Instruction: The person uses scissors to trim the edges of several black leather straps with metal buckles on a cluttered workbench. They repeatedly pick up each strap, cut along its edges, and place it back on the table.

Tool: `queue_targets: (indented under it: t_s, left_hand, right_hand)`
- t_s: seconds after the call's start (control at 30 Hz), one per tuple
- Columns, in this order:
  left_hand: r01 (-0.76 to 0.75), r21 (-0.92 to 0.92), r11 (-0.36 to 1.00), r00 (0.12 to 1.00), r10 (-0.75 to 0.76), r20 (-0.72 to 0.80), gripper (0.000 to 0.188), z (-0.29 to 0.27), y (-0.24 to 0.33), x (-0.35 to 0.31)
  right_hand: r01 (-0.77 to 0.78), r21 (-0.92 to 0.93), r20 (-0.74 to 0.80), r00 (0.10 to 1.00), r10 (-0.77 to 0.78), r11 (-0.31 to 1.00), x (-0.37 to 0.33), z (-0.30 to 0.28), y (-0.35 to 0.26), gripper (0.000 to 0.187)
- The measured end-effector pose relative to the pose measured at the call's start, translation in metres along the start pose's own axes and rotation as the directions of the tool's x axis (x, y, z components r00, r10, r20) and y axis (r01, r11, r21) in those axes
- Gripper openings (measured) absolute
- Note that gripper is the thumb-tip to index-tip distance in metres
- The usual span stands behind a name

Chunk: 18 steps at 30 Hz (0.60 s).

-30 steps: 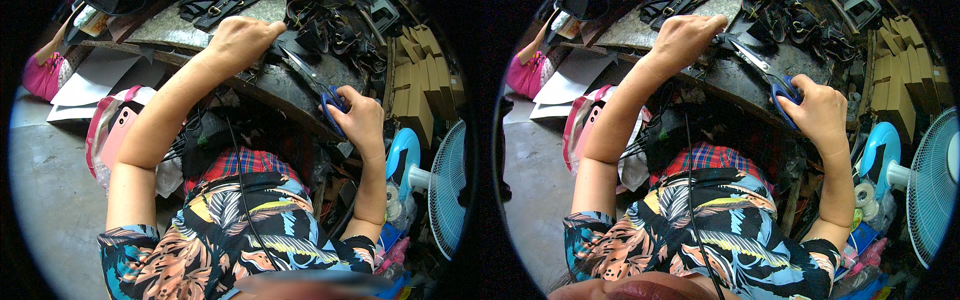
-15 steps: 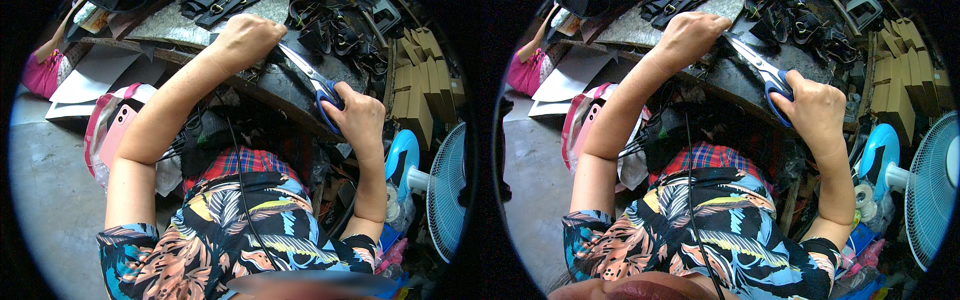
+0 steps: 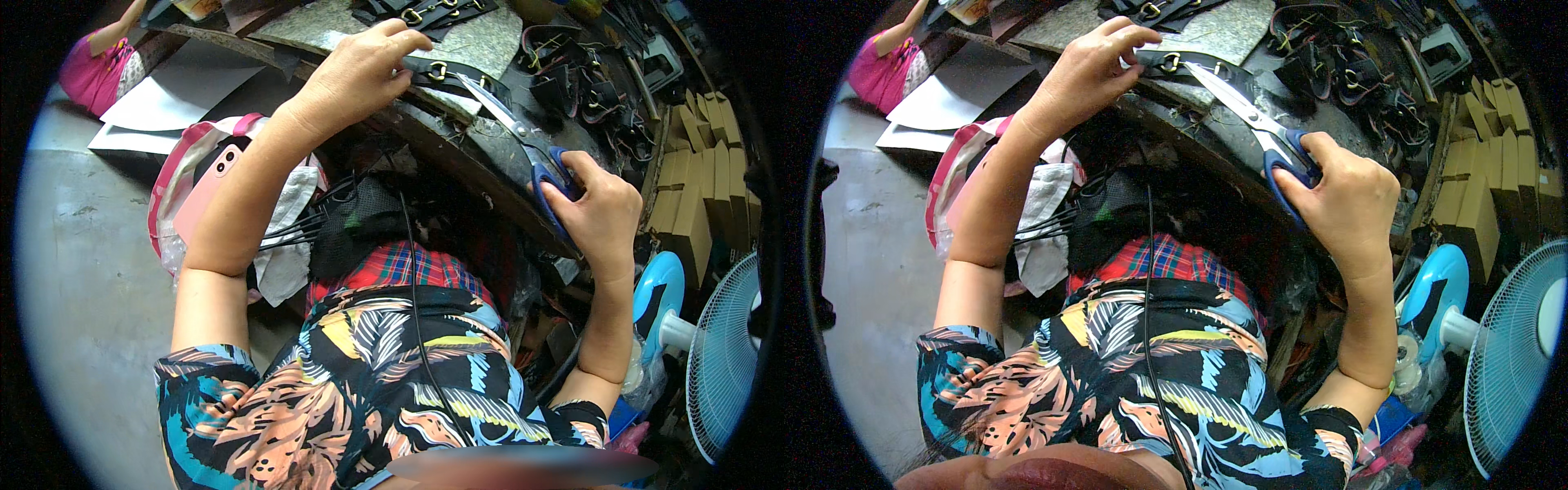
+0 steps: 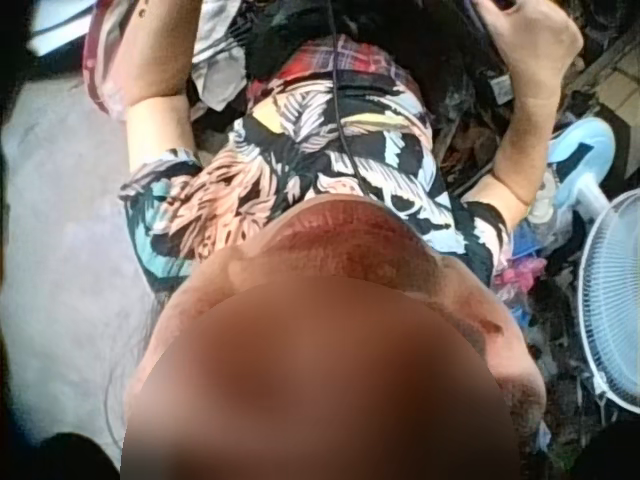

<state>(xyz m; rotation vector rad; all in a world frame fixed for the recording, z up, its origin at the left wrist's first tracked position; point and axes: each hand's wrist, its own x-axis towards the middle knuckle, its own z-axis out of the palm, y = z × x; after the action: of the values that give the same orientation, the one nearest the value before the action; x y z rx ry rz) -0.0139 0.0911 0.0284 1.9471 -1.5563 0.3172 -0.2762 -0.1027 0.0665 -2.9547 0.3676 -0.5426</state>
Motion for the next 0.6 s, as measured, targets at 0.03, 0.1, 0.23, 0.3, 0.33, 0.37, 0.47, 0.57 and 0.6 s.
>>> queue_targets:
  t_s: [0.03,0.1,0.23,0.3,0.33,0.37,0.47,0.57,0.6]
  left_hand:
    - [0.026,-0.032,0.999,0.999,-0.027,-0.021,0.030,0.000,-0.002,-0.001]
    - [0.046,-0.060,0.997,0.997,-0.050,-0.061,0.032,0.000,-0.004,-0.003]
    - [-0.039,0.027,0.999,0.994,0.041,-0.102,0.024,0.003,-0.008,-0.004]
    - [-0.049,0.087,0.995,0.999,0.051,-0.015,0.017,0.003,-0.008,-0.004]
    - [-0.017,0.071,0.997,1.000,0.018,-0.011,0.010,0.004,-0.007,-0.005]
    - [-0.027,0.087,0.996,1.000,0.028,-0.013,0.009,0.004,-0.007,-0.005]
    - [-0.038,0.125,0.991,0.999,0.041,-0.022,0.007,0.005,-0.005,-0.005]
    - [-0.034,0.157,0.987,0.999,0.040,-0.031,0.010,0.006,-0.005,-0.004]
    - [-0.032,0.163,0.986,0.999,0.039,-0.035,0.010,0.006,-0.005,-0.003]
  right_hand:
    - [0.012,-0.026,0.005,1.000,-0.011,1.000,0.005,0.000,-0.004,0.031]
    - [0.068,-0.070,0.003,0.998,-0.068,0.995,0.014,0.000,-0.011,0.031]
    - [0.139,-0.136,0.044,0.990,-0.134,0.981,0.029,-0.004,-0.022,0.032]
    - [0.171,-0.206,0.095,0.984,-0.154,0.964,0.035,-0.005,-0.026,0.033]
    - [0.183,-0.220,0.099,0.981,-0.165,0.958,0.037,-0.005,-0.028,0.033]
    - [0.193,-0.234,0.108,0.979,-0.171,0.953,0.040,-0.005,-0.030,0.033]
    - [0.225,-0.266,0.145,0.971,-0.192,0.937,0.042,-0.005,-0.035,0.032]
    - [0.261,-0.280,0.156,0.962,-0.224,0.924,0.043,-0.005,-0.035,0.030]
    - [0.273,-0.286,0.155,0.959,-0.236,0.919,0.043,-0.006,-0.034,0.030]
